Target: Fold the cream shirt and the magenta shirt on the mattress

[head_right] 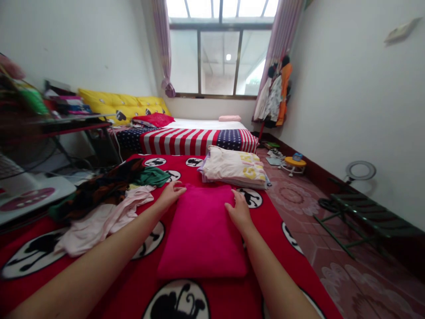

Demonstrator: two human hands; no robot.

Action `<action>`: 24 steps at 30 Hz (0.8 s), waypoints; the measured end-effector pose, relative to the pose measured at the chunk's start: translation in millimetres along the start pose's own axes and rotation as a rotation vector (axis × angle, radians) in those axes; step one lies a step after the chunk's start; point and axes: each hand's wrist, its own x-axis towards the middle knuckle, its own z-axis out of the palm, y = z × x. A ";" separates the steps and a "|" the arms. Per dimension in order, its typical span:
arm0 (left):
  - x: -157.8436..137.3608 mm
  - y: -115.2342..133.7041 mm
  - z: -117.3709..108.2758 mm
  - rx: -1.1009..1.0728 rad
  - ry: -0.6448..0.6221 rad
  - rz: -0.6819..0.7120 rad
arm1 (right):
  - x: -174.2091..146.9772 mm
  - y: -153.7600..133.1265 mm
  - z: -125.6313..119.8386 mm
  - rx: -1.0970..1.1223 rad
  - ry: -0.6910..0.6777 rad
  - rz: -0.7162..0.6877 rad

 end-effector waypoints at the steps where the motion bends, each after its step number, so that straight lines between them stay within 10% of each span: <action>1: -6.1 -2.5 -3.7 -0.003 -0.006 -0.027 | -7.4 2.4 -5.9 -0.001 -0.017 -0.002; 7: -84.5 7.5 -46.3 0.042 -0.373 -0.210 | -87.9 2.9 -59.6 -0.142 -0.285 -0.018; 12: -153.4 17.0 -61.6 0.461 -0.526 0.001 | -141.4 5.0 -74.5 -0.454 -0.317 -0.241; 21: -168.9 36.9 -65.0 0.551 -0.517 0.055 | -135.6 -33.1 -66.5 -0.377 -0.300 -0.508; 24: -185.6 45.9 -87.2 0.575 -0.653 -0.025 | -151.0 -53.7 -72.6 -0.339 -0.489 -0.508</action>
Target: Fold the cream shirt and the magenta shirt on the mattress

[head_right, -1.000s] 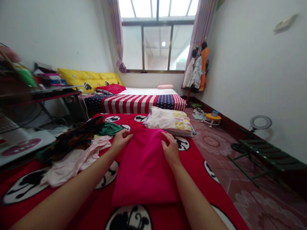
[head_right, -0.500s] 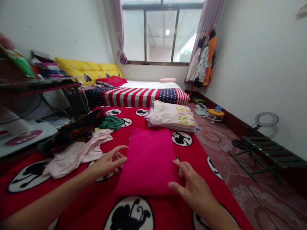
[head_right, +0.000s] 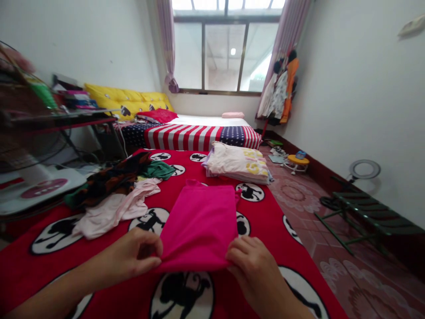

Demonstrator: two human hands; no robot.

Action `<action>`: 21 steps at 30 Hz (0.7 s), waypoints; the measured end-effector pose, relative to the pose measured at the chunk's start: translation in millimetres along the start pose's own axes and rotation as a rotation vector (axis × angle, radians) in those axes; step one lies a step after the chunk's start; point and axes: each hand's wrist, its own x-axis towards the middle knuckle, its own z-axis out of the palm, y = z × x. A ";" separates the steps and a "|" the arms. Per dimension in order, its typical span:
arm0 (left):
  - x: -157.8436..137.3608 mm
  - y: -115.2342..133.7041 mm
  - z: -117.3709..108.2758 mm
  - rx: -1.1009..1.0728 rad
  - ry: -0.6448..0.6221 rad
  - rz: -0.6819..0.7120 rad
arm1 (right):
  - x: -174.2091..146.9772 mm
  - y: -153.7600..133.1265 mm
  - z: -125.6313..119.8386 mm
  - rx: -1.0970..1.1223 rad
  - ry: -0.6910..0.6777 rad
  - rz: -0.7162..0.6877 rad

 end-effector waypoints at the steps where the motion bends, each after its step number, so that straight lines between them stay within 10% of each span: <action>1: -7.8 -2.1 -1.1 0.011 -0.076 -0.020 | -2.1 -5.3 -1.0 0.060 -0.082 0.000; 5: -3.3 -10.7 -5.1 0.033 -0.220 -0.018 | 13.3 3.5 -5.5 0.322 -0.129 0.174; 9: 61.4 -18.5 -16.0 0.022 0.253 0.038 | 65.7 51.1 -5.9 0.248 0.290 0.369; 12: 113.9 -29.4 -21.4 -0.022 0.513 -0.021 | 98.6 82.0 7.5 0.120 0.349 0.489; 21: 155.6 -32.7 -26.5 0.043 0.624 0.083 | 99.5 79.7 34.3 -0.054 0.401 0.354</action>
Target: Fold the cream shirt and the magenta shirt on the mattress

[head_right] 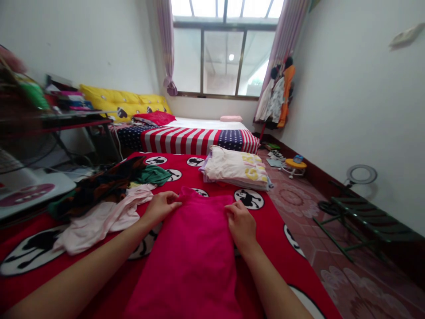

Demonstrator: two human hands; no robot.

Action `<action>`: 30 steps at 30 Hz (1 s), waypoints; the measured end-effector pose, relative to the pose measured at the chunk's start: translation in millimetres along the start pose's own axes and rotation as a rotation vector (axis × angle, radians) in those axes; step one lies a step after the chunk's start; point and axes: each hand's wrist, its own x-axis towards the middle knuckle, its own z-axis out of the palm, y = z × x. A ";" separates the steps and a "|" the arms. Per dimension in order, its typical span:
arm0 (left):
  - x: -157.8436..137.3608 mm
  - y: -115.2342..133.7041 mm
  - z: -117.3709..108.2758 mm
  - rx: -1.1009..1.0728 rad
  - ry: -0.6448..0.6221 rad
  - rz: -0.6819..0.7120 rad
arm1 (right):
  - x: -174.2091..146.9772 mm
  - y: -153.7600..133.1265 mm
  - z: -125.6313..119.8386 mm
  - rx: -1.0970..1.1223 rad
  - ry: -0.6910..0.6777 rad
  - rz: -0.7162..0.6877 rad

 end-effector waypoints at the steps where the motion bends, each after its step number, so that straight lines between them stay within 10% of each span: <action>1: 2.8 6.3 -1.7 -0.046 0.056 0.056 | -0.3 -2.4 -3.8 0.005 0.065 -0.026; 5: 16.3 25.3 -0.6 -0.063 0.204 0.243 | 4.2 -0.3 -10.3 0.013 0.306 -0.043; 12: 22.8 -17.7 29.2 0.006 0.077 -0.031 | 1.5 20.0 3.4 -0.111 0.188 -0.035; 17: 14.7 -10.3 22.0 -0.093 0.252 0.143 | -8.6 -22.5 -6.7 0.011 0.144 -0.263; 24: -14.0 22.8 33.5 0.289 -0.349 0.378 | -2.7 4.6 19.6 -0.385 -0.304 0.011; 27: -14.8 16.7 39.9 0.419 -0.344 0.287 | -4.5 4.2 16.6 -0.439 -0.196 0.113; 30: -10.3 9.1 38.9 0.445 -0.298 0.232 | -11.8 -8.0 8.9 -0.386 -0.116 -0.115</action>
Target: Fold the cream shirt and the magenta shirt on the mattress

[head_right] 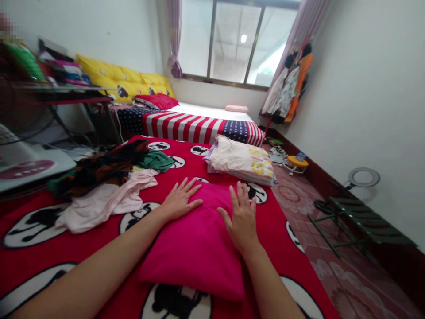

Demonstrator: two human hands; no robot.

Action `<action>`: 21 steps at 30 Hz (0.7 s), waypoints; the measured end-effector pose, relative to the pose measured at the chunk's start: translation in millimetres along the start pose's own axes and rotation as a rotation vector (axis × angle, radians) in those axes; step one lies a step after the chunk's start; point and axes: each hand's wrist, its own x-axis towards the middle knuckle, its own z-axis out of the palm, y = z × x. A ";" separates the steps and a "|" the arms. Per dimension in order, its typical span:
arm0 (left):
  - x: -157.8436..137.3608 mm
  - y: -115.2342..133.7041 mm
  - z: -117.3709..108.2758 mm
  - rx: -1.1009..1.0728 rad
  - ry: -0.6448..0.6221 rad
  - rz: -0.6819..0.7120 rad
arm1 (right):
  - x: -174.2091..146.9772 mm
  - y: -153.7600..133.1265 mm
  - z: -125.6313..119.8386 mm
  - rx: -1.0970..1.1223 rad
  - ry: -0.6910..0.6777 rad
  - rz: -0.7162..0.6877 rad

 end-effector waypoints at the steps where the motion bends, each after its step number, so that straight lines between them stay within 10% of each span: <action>1: 1.0 -3.4 -0.5 0.003 0.010 -0.030 | -1.4 -0.5 -1.0 0.022 -0.032 -0.094; 5: 4.7 -19.4 -3.1 0.012 0.055 -0.198 | 2.2 17.7 8.5 0.028 -0.229 0.048; 8: 5.9 -31.0 -4.1 -0.013 0.109 -0.238 | 4.0 23.1 1.4 0.082 -0.083 0.274; 11: 6.2 -38.3 -5.4 -0.103 0.195 -0.226 | -12.1 -7.4 -30.6 0.308 -0.004 0.013; 15: 6.2 -41.9 -7.4 -0.196 0.272 -0.239 | -53.8 -69.5 -59.7 0.344 -0.414 -0.422; 21: 5.5 -41.7 -7.4 -0.302 0.321 -0.236 | -77.0 -80.9 -27.6 0.283 -0.366 -0.500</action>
